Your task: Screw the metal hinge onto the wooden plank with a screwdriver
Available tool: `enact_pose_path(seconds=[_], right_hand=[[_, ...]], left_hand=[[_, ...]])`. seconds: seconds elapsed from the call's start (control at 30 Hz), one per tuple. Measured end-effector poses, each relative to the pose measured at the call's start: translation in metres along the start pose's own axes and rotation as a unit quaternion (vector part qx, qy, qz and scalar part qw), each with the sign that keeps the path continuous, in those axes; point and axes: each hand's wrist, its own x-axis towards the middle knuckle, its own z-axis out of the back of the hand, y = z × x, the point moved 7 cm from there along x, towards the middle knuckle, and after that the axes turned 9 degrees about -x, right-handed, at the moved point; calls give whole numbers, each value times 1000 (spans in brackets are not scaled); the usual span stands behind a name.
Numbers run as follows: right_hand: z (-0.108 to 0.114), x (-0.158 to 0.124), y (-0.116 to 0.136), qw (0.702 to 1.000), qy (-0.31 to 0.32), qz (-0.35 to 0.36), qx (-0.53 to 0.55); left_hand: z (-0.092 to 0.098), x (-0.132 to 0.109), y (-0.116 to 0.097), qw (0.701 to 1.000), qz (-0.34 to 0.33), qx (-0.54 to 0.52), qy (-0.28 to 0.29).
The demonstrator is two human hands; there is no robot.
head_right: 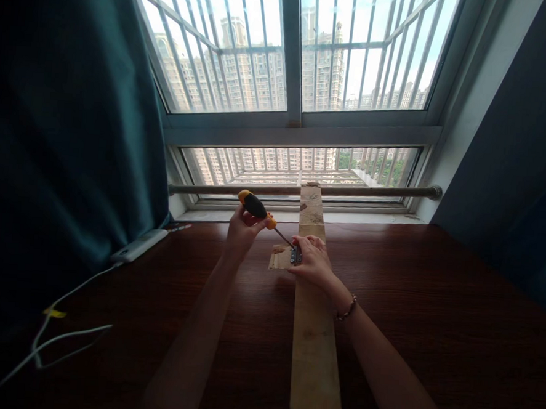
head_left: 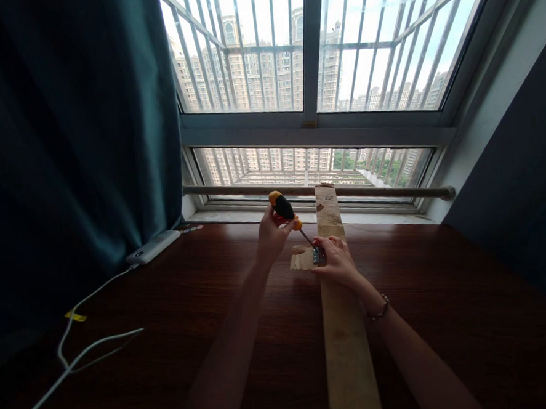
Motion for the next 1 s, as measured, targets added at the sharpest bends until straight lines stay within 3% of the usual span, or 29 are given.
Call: enact_pose_path(seconds=[0.27,0.6,1.0], right_hand=[[1,0,1,1000,-3,2,-2],[3,0,3,1000,9,-7,-11],[2,0,3,1000,2,-5,-12]], left_hand=[[-2,0,-1,1000,19,17,13],[-8,-5,-5,999,-8,25,-25],[-7,-3,8,1000,2,4,-3]])
